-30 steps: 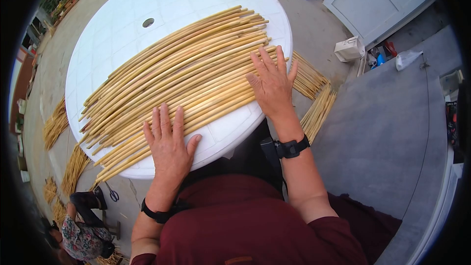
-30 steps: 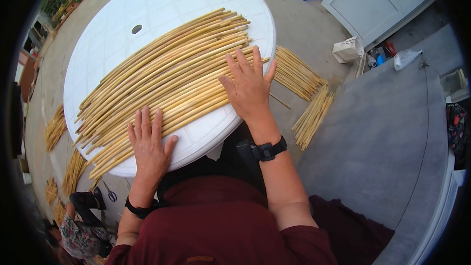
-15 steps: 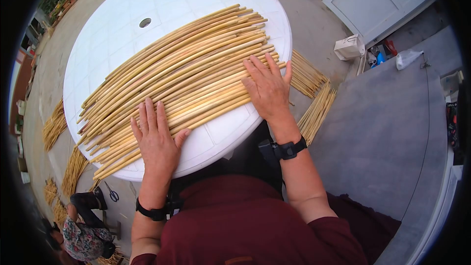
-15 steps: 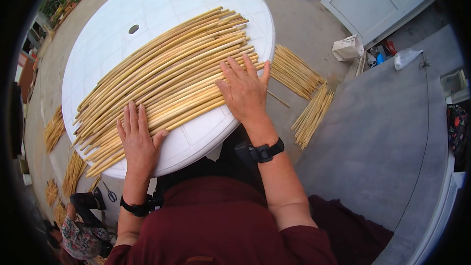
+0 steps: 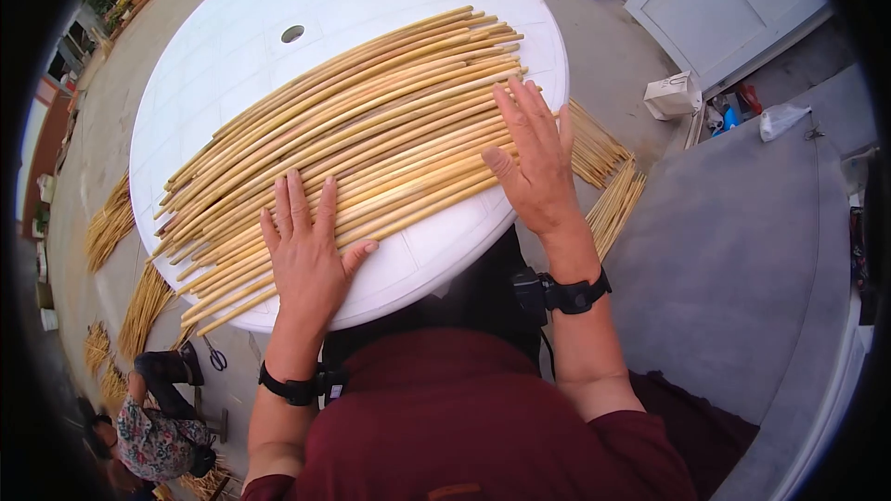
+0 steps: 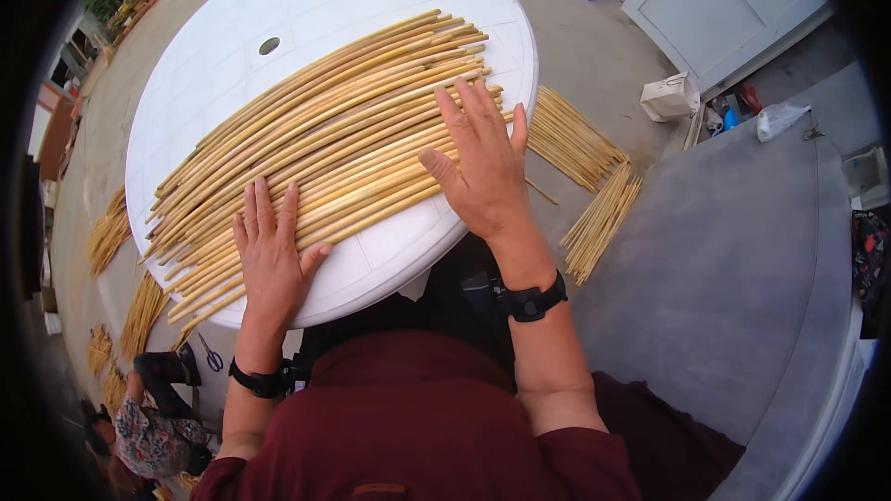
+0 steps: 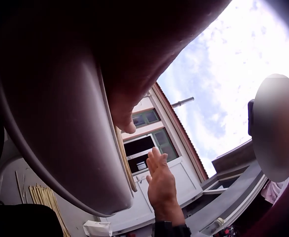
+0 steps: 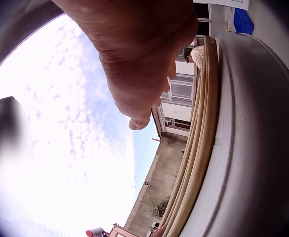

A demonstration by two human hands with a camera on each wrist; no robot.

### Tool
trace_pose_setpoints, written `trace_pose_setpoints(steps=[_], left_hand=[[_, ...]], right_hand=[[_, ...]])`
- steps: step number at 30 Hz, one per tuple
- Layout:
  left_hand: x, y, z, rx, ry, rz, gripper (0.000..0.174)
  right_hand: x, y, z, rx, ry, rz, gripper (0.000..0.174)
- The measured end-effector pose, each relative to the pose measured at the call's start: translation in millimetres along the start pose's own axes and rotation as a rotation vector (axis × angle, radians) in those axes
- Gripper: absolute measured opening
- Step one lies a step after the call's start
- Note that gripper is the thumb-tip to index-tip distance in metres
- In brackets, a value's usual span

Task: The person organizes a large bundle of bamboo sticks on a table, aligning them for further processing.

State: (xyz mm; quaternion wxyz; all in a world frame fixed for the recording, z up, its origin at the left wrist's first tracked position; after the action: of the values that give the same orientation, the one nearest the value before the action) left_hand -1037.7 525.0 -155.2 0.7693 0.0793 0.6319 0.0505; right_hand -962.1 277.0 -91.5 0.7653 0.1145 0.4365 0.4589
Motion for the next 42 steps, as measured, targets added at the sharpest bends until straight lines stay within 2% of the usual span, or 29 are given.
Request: trace_pose_setpoints(steps=[1, 3, 4, 5, 6, 7, 13, 18, 26, 42], left_hand=[[1.0, 1.0, -0.5, -0.009, 0.004, -0.002, 0.091], [1.0, 1.5, -1.0, -0.009, -0.025, 0.003, 0.088], [1.5, 1.1, -1.2, -0.006, -0.034, 0.004, 0.086], [0.2, 1.4, -0.8, -0.011, -0.048, 0.002, 0.084], [0.6, 2.1, -0.3, -0.013, -0.054, 0.004, 0.083], [1.7, 2.7, -0.5, -0.013, -0.058, 0.007, 0.082], [1.0, 2.6, -0.1, -0.007, -0.130, 0.000, 0.081], [1.5, 2.5, -0.3, -0.018, -0.094, 0.022, 0.077], [1.5, 3.1, 0.1, -0.020, -0.085, 0.014, 0.079], [-0.1, 4.1, -1.0, -0.031, -0.136, -0.028, 0.080]], right_hand=[[-17.7, 22.2, 6.5, -0.026, -0.066, 0.166, 0.065], [-43.3, 59.6, 9.4, -0.116, -0.005, 0.919, 0.067], [-52.9, 91.5, 13.4, -0.261, 0.133, 1.283, 0.055], [-62.5, 122.7, 14.7, -0.363, 0.339, 1.644, 0.053], [-70.8, 148.7, 14.7, -0.436, 0.491, 1.822, 0.053], [-79.7, 168.1, 13.4, -0.489, 0.559, 1.882, 0.052], [-102.9, 205.9, 5.0, -0.520, 0.471, 1.896, 0.049], [-112.8, 217.5, 0.9, -0.545, 0.444, 1.899, 0.047], [-125.8, 219.8, -3.4, -0.600, 0.410, 1.922, 0.043], [-122.1, 227.2, -2.8, -0.582, 0.415, 1.955, 0.037]])
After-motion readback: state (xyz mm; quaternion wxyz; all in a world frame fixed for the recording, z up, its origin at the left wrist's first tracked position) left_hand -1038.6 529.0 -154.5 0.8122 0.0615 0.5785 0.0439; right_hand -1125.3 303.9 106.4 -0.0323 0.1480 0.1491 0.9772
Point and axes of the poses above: each hand's wrist, its own z-axis towards the middle knuckle, its own x-axis out of the palm, y = z × x, the point moved 10 cm from there along z, towards the middle knuckle, and after that the axes turned 11 degrees about z, right-handed, at the moved point
